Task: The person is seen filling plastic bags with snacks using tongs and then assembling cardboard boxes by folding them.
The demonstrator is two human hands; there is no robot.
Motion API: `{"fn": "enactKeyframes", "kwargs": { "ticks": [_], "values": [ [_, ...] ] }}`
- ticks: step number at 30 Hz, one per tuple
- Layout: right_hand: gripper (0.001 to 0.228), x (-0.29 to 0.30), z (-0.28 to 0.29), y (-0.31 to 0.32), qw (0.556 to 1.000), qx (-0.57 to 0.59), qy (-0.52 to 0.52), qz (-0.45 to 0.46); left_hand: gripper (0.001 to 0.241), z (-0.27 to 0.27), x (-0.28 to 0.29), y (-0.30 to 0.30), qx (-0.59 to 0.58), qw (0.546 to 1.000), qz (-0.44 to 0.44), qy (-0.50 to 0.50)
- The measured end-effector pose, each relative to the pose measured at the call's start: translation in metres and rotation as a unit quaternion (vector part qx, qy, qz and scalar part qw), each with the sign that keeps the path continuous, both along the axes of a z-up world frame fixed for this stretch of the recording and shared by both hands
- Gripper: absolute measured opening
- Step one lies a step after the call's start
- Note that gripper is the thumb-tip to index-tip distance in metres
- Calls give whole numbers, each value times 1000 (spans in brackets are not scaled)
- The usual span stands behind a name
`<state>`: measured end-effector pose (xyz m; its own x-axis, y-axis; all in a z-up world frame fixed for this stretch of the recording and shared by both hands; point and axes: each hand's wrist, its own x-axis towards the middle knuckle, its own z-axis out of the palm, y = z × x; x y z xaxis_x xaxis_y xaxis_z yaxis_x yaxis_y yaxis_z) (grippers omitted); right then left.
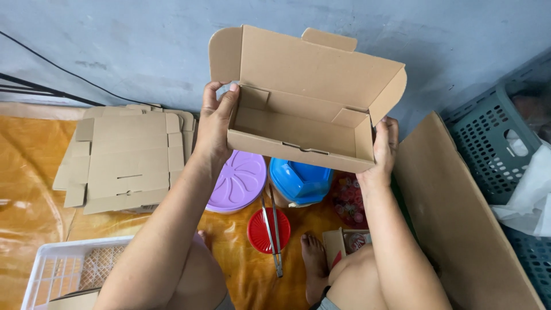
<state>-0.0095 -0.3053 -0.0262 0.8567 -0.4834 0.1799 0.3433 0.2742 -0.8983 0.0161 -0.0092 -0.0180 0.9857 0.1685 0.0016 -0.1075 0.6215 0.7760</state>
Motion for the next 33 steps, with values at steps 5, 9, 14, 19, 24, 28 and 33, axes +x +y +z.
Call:
{"fn": "enactKeyframes", "kwargs": {
  "ticks": [5,9,14,19,24,28,33],
  "values": [
    [24,2,-2,-2,1000,14,-2,11,22,-4,4,-3,30,999,7,-30],
    [23,8,-12,-9,1000,21,-2,7,26,-29,19,0,52,998,8,-43],
    [23,9,-11,-10,1000,20,1,7,64,13,-13,-11,108,992,34,-53],
    [20,9,-8,-5,1000,28,2,4,24,-29,20,-1,89,995,34,-27],
    [15,5,-6,-6,1000,6,12,5,22,-8,3,-3,80,995,15,-51],
    [9,3,-5,-6,1000,1,10,14,45,-7,-2,2,94,993,-12,-75],
    [8,1,-2,-4,1000,-9,-5,29,36,1,-6,1,102,994,-7,-47]
  ]
}}
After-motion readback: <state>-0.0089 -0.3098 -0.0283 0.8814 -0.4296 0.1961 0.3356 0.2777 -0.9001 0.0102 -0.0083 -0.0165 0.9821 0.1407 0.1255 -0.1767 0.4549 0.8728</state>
